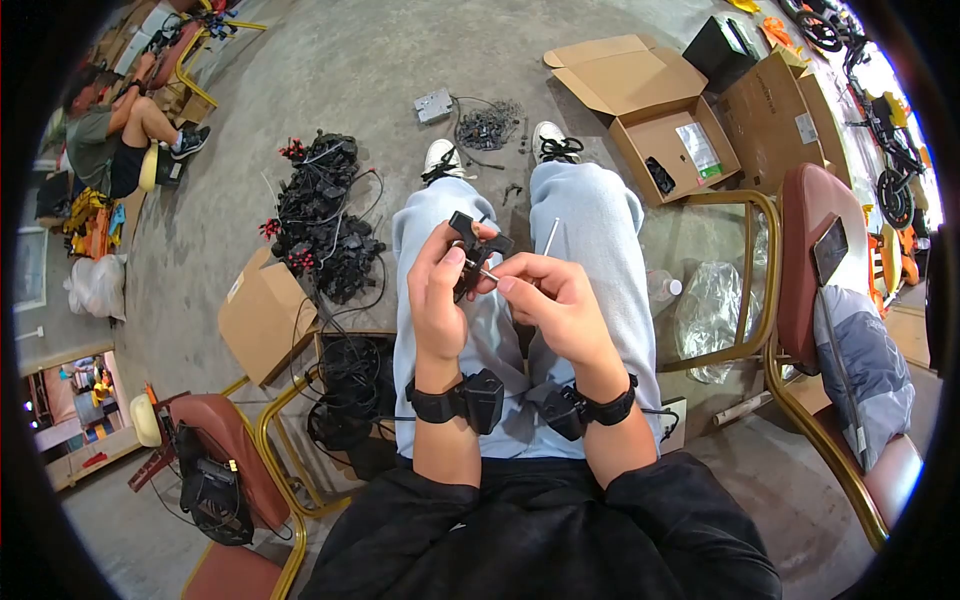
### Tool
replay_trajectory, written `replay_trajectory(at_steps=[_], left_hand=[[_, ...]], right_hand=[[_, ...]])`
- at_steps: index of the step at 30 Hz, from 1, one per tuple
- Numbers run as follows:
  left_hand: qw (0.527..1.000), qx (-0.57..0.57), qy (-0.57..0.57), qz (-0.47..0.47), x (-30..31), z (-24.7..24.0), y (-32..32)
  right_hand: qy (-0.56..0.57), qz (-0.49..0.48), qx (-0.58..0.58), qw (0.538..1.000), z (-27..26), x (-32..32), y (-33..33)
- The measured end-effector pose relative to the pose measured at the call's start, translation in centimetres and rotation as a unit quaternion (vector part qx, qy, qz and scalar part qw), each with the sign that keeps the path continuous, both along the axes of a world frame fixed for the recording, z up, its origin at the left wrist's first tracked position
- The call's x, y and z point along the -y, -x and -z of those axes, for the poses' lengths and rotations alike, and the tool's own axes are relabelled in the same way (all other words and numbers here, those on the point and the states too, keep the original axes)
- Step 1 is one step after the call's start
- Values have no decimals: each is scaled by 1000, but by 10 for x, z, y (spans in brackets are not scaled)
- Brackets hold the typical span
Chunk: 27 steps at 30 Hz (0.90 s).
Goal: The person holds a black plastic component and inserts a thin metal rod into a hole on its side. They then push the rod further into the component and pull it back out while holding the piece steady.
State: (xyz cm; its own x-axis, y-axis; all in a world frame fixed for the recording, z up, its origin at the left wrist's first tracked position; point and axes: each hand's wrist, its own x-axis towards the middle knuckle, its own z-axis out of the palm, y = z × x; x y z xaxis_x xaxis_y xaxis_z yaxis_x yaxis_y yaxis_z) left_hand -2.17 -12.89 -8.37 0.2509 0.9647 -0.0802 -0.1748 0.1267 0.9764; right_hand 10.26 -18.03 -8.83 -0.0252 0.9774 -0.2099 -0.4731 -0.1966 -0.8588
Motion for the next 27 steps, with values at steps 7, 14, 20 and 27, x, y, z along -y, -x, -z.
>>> replay_trajectory(at_steps=[7, 14, 20, 27], left_hand=[[1000, -23, -14, 9, -1, 2, 2], [1000, 3, -11, 5, 1, -4, 0], [1000, -2, -15, 18, 2, -3, 1], [999, 5, -38, 1, 3, -2, -1]], right_hand=[[44, -63, -145, 986, 2, -1, -5], [60, -72, -130, 987, 0, -2, -1], [72, -101, -225, 966, 2, 1, -11], [31, -42, -91, 995, 7, 1, -1]])
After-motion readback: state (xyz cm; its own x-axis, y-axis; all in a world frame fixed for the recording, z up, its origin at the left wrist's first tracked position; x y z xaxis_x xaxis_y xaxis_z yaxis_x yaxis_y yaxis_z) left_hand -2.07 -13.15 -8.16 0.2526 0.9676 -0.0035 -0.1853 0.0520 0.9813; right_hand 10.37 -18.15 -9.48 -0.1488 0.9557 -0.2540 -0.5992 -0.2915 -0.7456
